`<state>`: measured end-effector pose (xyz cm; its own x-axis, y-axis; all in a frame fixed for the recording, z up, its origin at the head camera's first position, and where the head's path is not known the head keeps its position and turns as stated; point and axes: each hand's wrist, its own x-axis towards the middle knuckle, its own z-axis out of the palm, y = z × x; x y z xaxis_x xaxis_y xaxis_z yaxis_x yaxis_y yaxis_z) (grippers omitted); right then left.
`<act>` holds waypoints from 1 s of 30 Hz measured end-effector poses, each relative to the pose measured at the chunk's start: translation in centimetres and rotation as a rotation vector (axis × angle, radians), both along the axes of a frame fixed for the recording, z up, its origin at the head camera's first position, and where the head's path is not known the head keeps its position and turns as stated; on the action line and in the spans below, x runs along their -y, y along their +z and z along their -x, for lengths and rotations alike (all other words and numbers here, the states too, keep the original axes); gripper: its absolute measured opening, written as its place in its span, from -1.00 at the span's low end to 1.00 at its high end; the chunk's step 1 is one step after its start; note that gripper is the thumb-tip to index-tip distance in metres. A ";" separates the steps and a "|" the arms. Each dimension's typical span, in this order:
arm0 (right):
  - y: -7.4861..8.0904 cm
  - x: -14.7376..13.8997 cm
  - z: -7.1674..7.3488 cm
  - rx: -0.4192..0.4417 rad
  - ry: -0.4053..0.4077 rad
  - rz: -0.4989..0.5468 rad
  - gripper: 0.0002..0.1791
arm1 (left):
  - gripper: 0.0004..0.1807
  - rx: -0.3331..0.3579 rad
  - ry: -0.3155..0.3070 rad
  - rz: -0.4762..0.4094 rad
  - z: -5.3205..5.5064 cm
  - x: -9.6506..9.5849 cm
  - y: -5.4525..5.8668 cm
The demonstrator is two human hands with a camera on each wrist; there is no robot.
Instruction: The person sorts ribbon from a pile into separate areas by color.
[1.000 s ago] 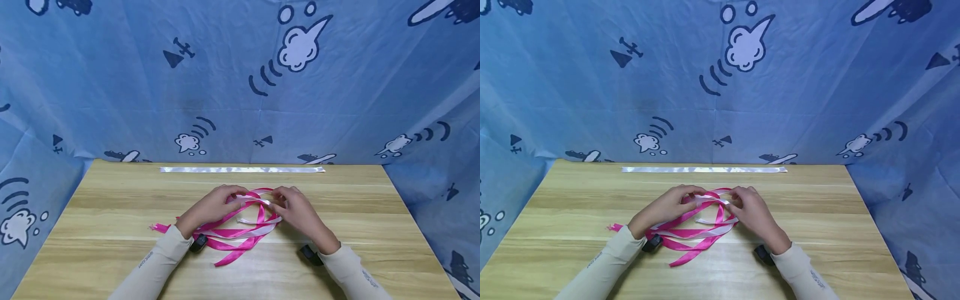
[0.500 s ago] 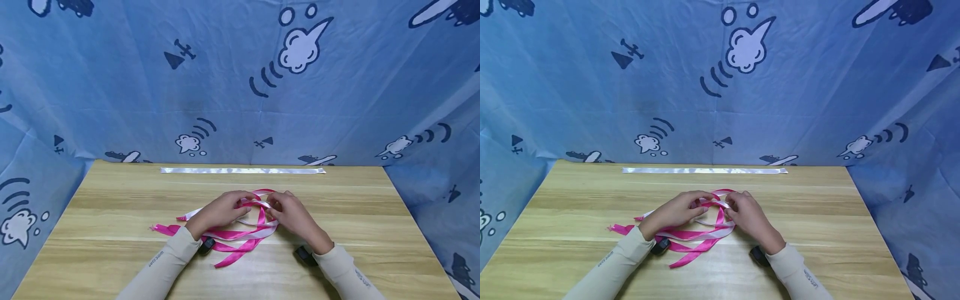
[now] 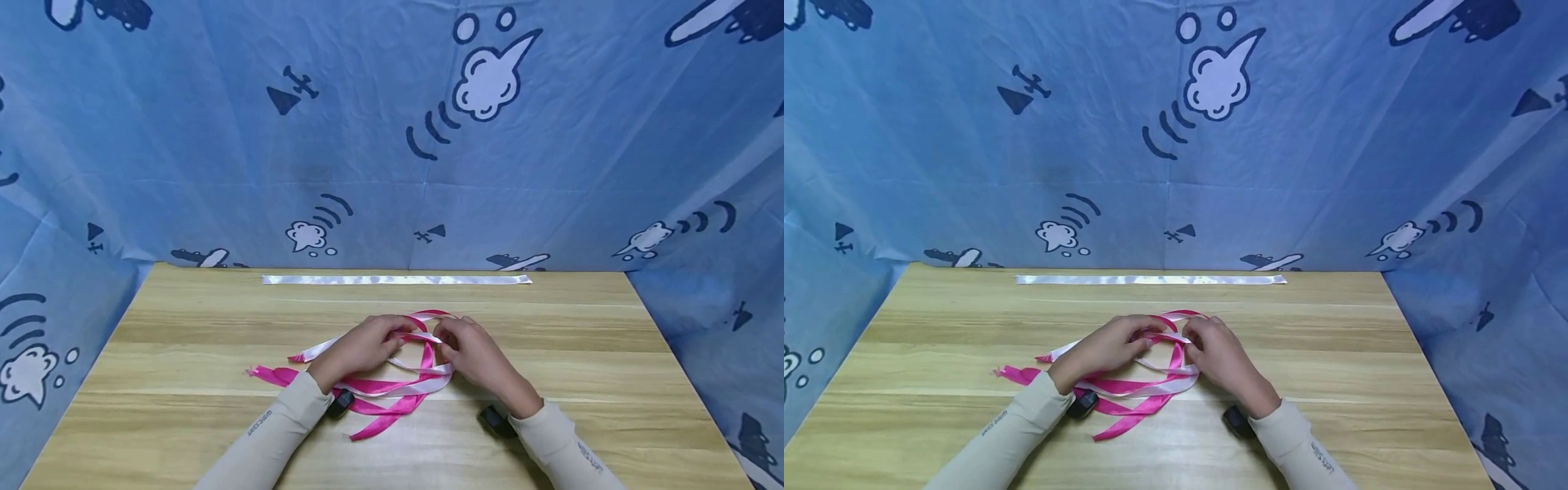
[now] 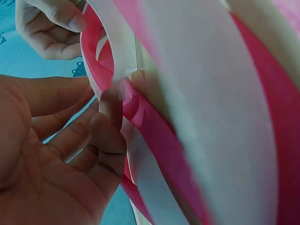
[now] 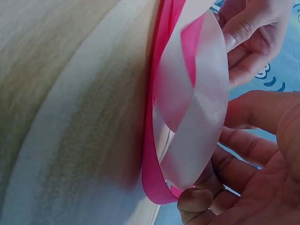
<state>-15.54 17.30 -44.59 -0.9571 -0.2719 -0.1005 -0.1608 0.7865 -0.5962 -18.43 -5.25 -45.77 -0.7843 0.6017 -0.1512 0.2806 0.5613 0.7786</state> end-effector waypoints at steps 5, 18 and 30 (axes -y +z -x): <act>0.0 0.0 -0.2 0.004 0.007 0.025 -0.83 | -0.67 0.006 0.006 0.002 0.0 -0.2 -0.1; 0.2 0.1 -0.3 -0.030 0.004 0.054 -0.84 | -0.78 0.012 0.023 0.010 0.4 -0.7 -0.2; 0.6 0.4 -0.3 0.009 -0.020 0.064 -0.83 | -0.83 -0.006 0.062 0.007 0.3 -0.6 0.2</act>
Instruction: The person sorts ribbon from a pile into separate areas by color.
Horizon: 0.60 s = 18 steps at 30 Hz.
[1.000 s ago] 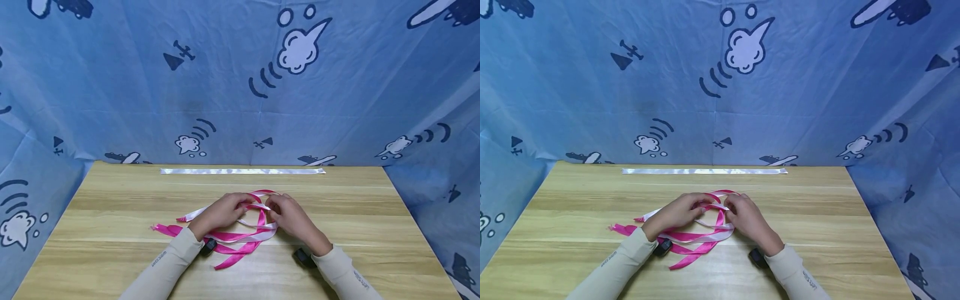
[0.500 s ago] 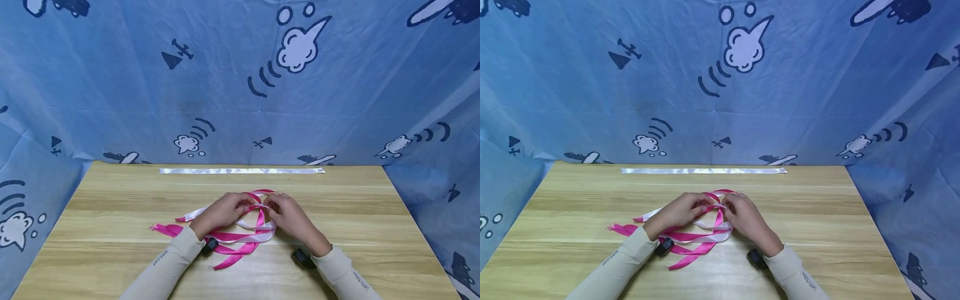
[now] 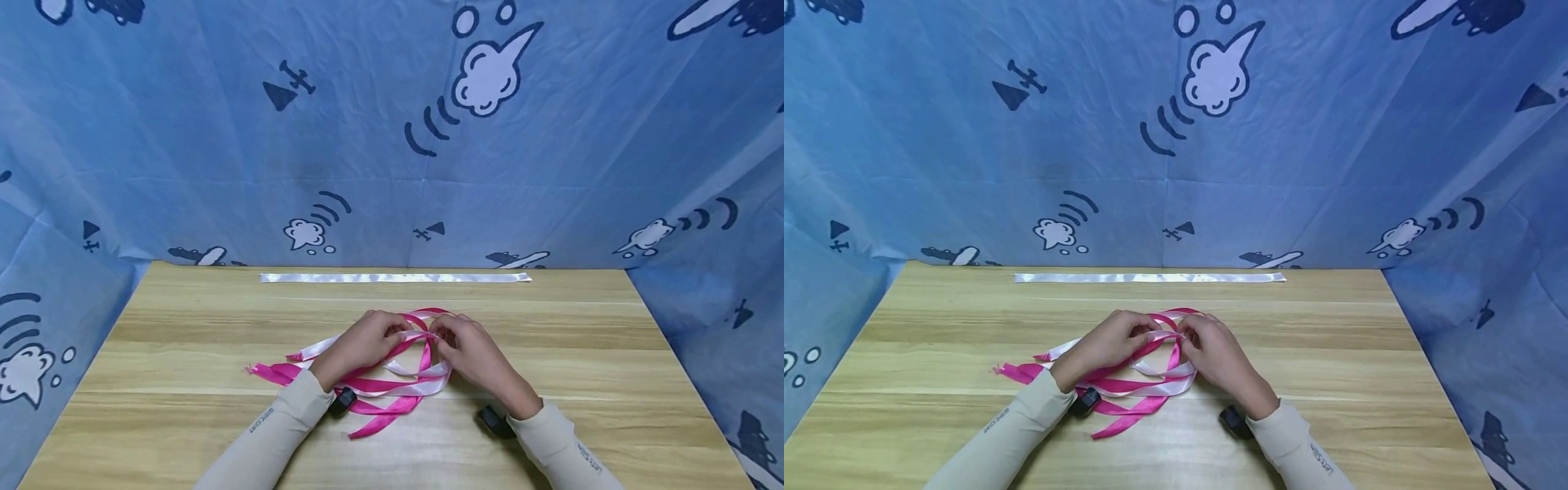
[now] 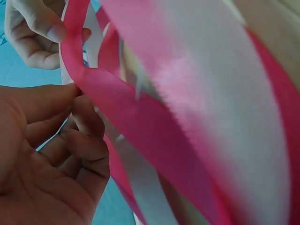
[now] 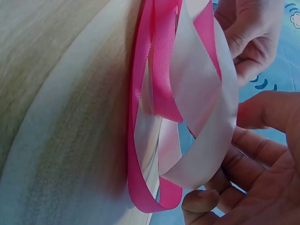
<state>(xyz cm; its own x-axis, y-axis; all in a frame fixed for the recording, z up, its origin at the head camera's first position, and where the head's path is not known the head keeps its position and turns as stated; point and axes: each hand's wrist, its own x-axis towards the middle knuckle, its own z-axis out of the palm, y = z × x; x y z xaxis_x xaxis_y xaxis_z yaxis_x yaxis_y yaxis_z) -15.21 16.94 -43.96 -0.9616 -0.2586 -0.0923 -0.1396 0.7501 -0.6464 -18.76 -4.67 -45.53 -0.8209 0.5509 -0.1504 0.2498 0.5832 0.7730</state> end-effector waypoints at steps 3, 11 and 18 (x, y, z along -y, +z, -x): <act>0.0 0.0 0.0 -0.012 0.010 0.008 -0.86 | -0.84 -0.021 -0.005 -0.019 0.0 0.1 0.2; 0.0 -0.1 -0.2 -0.055 0.050 0.073 -0.92 | -0.87 -0.011 0.004 -0.050 -0.2 0.3 0.9; 0.6 0.0 -0.5 -0.031 0.068 0.166 -0.94 | -0.86 -0.003 -0.003 -0.105 -0.5 0.4 1.8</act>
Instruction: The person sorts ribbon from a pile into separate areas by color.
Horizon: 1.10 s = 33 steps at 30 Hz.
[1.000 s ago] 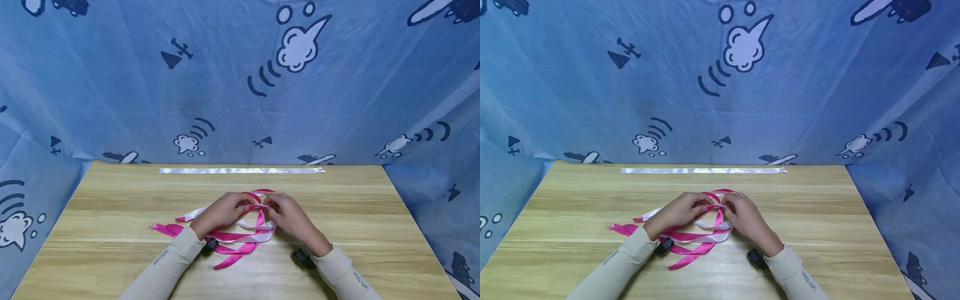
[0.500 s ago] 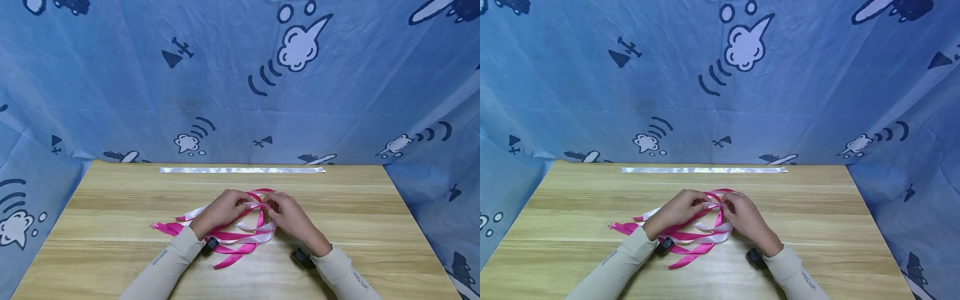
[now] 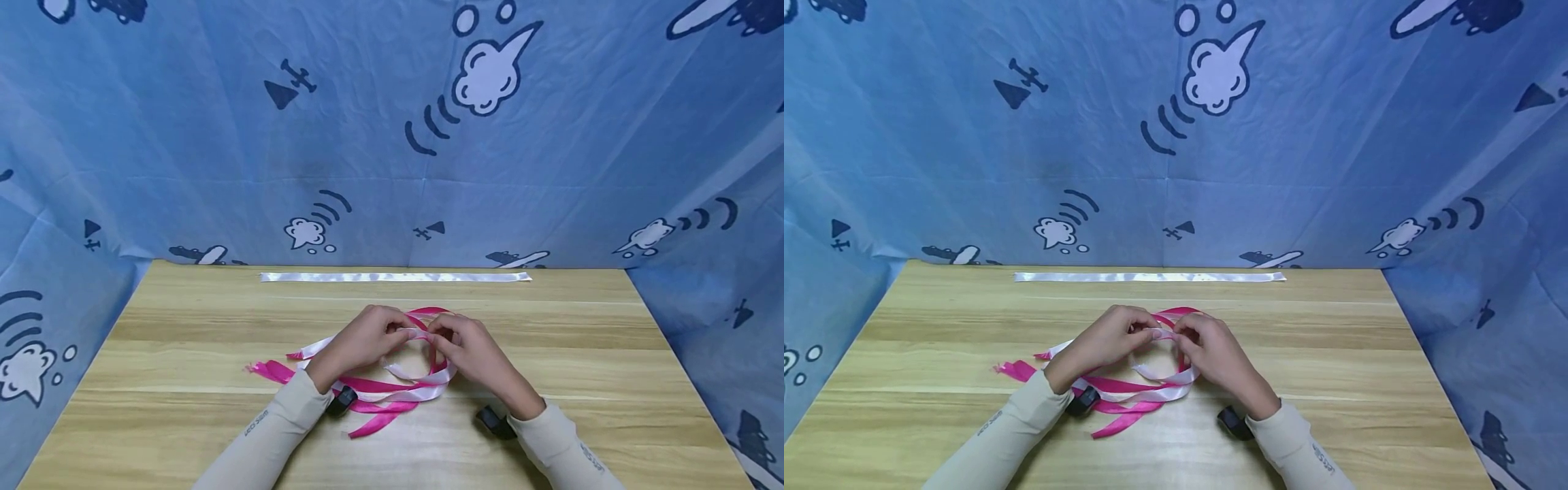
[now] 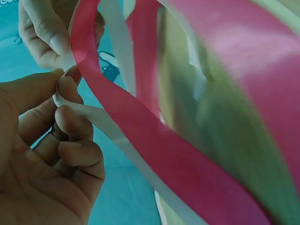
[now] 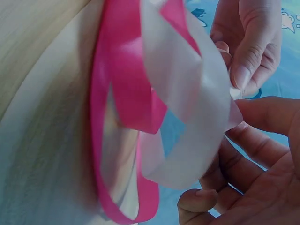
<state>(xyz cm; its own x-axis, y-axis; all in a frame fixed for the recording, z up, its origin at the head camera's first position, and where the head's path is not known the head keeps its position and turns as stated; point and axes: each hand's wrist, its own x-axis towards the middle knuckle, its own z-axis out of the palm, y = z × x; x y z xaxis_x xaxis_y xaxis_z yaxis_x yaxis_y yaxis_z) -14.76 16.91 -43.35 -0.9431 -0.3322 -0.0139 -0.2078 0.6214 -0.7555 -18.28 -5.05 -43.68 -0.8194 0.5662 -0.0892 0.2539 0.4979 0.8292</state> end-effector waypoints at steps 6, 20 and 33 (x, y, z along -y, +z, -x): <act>0.6 0.0 -0.2 0.015 -0.001 0.026 -0.90 | -0.88 -0.007 -0.014 -0.028 -0.2 0.0 1.1; 2.3 -0.7 -0.5 0.092 -0.024 0.080 -0.86 | -0.89 0.089 -0.038 -0.116 0.0 1.0 1.6; 4.0 -1.7 -0.8 0.115 -0.045 0.131 -0.85 | -0.88 0.098 -0.033 -0.118 -0.2 2.6 1.9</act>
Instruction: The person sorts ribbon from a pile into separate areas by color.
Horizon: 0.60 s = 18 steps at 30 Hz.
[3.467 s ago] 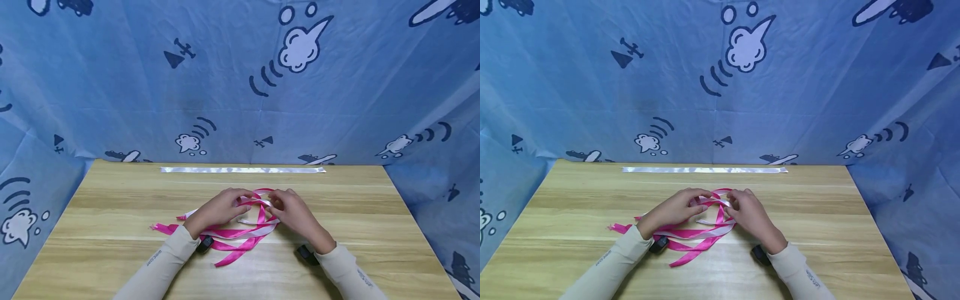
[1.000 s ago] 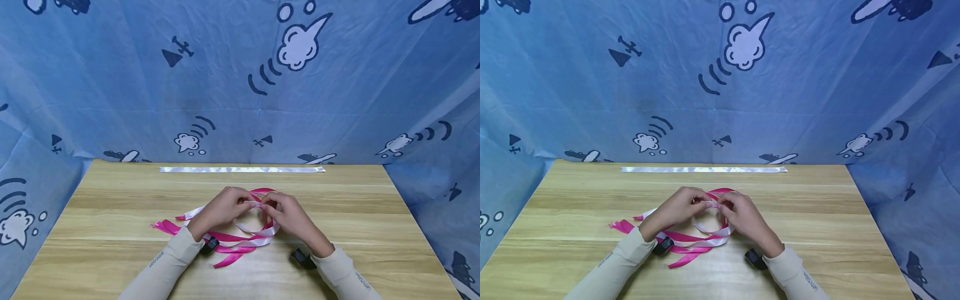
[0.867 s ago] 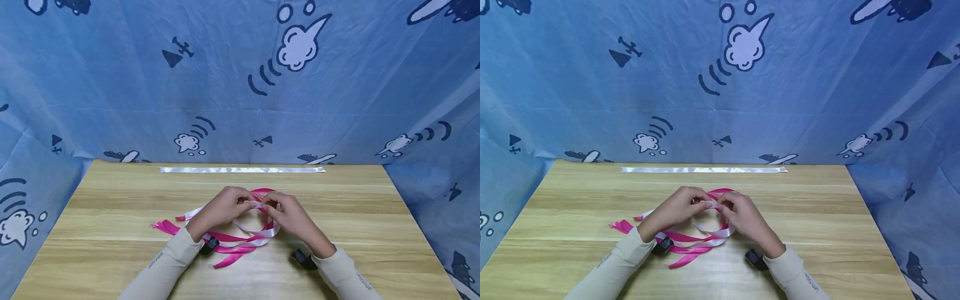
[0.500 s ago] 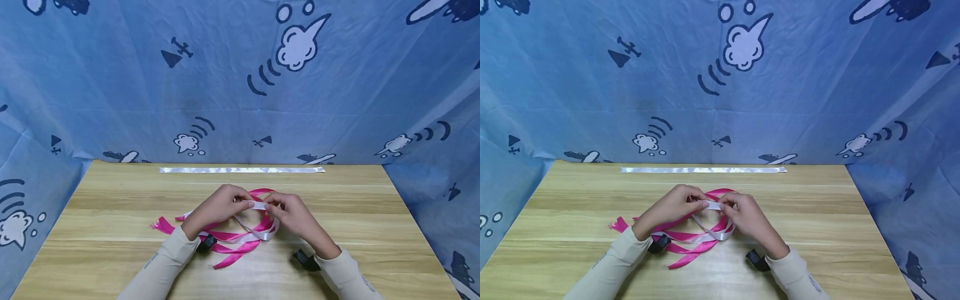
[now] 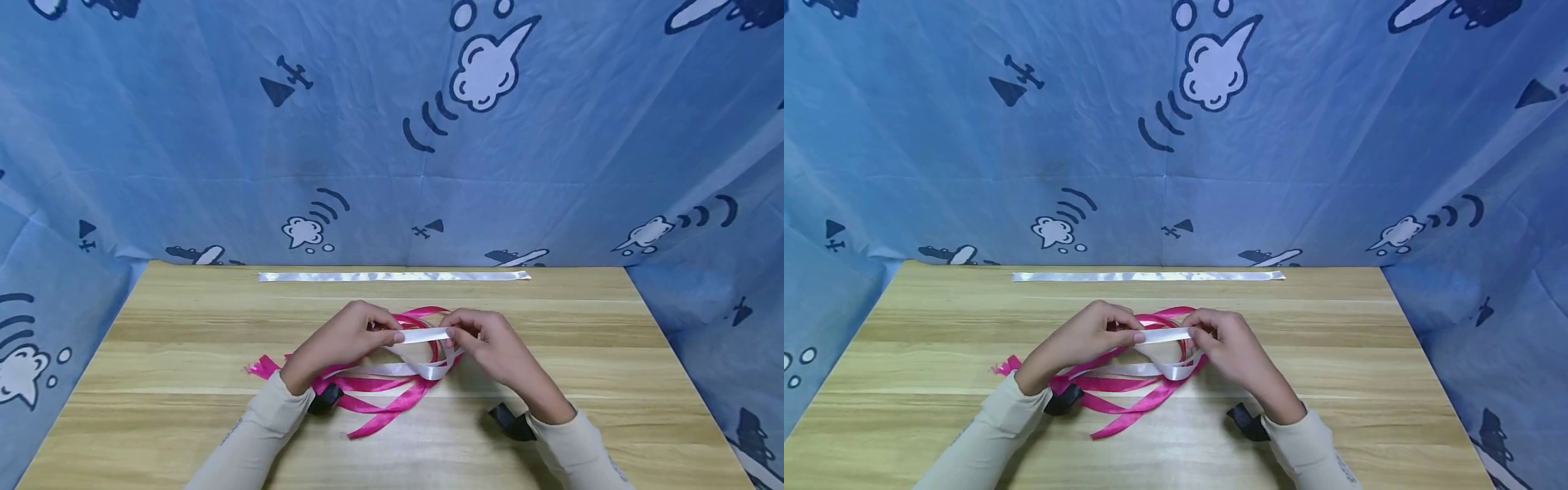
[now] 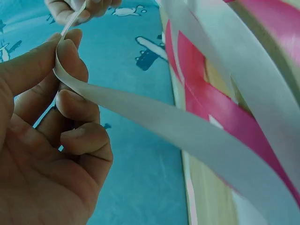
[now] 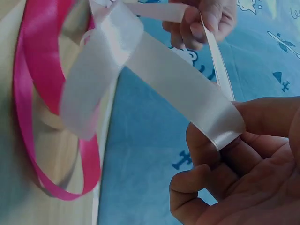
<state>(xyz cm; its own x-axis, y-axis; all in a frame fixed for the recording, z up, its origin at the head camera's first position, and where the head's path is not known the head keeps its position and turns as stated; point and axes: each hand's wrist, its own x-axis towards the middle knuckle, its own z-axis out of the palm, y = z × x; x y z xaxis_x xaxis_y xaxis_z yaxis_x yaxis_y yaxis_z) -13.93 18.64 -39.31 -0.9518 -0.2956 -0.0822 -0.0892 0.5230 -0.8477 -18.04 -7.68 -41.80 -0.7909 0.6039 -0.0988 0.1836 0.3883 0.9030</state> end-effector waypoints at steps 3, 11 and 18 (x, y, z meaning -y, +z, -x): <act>0.3 -0.3 0.0 -0.016 -0.009 -0.014 -0.85 | -0.89 -0.009 0.014 -0.006 -0.2 0.7 0.4; 0.6 -1.3 -0.1 -0.025 -0.038 -0.044 -0.82 | -0.92 0.001 0.092 0.019 -0.7 2.6 1.2; 1.3 -2.6 0.0 -0.029 -0.071 -0.016 -0.84 | -0.88 0.061 0.114 0.014 -0.6 4.5 1.1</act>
<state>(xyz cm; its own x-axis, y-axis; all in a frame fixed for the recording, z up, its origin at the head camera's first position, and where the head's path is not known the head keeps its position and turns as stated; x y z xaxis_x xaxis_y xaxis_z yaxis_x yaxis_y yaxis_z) -13.96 21.25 -37.98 -0.9723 -0.2264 -0.0589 -0.0757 0.5427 -0.8365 -17.39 -12.20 -40.71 -0.8466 0.5087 -0.1564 0.0829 0.4163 0.9054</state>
